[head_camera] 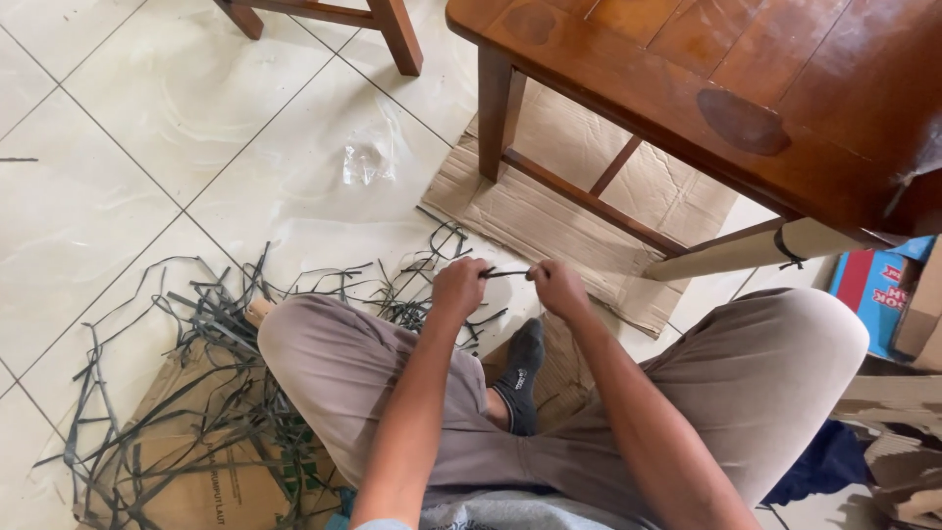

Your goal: The person ties the joints of a wooden chair using thin black strips by hand, wrapping them around the bottom rungs and securing them.

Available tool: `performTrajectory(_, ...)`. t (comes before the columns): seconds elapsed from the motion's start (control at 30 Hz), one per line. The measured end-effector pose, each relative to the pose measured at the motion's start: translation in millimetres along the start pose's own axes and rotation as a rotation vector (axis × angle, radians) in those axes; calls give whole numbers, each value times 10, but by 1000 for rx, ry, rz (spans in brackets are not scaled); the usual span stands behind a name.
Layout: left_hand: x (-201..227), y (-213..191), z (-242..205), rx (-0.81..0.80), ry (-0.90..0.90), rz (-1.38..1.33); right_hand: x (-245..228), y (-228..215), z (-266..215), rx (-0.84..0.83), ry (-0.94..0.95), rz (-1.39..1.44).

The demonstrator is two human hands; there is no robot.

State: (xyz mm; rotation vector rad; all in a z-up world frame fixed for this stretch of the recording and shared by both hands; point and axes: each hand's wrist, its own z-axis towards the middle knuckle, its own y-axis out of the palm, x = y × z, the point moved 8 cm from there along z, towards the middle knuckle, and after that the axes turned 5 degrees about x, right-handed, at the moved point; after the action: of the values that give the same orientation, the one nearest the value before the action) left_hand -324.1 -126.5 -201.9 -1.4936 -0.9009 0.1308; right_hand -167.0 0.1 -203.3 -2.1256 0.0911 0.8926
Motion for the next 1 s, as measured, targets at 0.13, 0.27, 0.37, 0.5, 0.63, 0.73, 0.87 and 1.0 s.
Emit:
performTrajectory(0.13, -796, 814, 153, 3, -119, 59, 290, -282, 135, 247, 149, 74)
performTrajectory(0.27, -526, 362, -97, -27, -164, 160, 45, -714, -219, 517, 157, 294)
performTrajectory(0.37, -163, 25, -144, 35, -92, 269, -96, -816, -333, 577, 116, 394)
performTrajectory(0.5, 17, 249, -160, -310, 57, 427, -151, -698, -349, 501, 103, 354)
performTrajectory(0.63, -253, 839, -301, -608, 23, 454, -84, -636, -291, 448, 87, 315)
performTrajectory(0.73, -302, 716, -401, -669, -221, 353, -158, -670, -322, 454, 81, 332)
performTrajectory(0.87, -944, 1384, -218, -641, -328, 343, -78, -604, -237, 439, 83, 303)
performTrajectory(1.0, -888, 1031, 88, -372, -305, 316, -143, -634, -271, 433, 48, 284)
